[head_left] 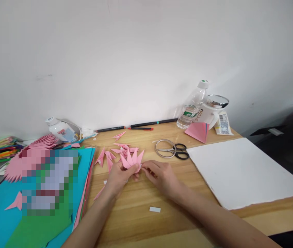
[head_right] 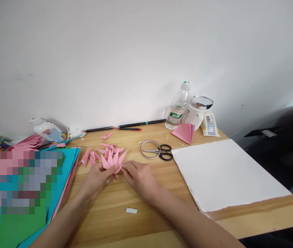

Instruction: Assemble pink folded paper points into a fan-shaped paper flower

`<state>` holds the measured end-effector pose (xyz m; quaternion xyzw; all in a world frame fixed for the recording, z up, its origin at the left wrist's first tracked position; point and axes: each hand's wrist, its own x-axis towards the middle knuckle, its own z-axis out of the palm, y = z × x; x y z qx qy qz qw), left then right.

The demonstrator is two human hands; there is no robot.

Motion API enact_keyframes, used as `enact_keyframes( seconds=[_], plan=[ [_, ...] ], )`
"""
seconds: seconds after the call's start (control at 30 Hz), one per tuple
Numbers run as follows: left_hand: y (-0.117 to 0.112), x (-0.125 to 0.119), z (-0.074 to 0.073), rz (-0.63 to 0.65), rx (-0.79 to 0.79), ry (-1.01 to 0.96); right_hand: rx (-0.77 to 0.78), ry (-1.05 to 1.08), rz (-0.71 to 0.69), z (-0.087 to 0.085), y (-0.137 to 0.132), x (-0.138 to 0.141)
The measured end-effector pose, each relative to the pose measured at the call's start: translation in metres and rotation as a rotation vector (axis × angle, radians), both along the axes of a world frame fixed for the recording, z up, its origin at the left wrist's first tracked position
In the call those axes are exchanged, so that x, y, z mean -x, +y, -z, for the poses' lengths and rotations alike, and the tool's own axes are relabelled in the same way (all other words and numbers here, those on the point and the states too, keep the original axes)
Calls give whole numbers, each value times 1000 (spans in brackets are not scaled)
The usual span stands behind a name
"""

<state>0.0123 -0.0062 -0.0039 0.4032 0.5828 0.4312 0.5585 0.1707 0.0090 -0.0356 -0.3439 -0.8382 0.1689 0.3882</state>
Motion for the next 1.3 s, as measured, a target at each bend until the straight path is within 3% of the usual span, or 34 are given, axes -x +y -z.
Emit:
enact_keyframes(
  seconds=[0.27,0.5,0.63,0.73,0.9,1.3],
  plan=[
    [0,-2,-2,42,-21,61,-160,-144,50,1,1,-1],
    [0,-4,2,62,-13,18,-156,-272,63,-3,1,0],
    [-1,-4,0,42,-2,33,-101,-221,90,-1,3,0],
    [0,-4,-3,17,-2,32,-70,-143,35,0,4,-1],
    [1,-2,-3,6,7,32,-117,-85,-39,-2,3,-3],
    [1,-1,4,17,12,7,-165,-104,-60,-3,1,-4]
  ],
)
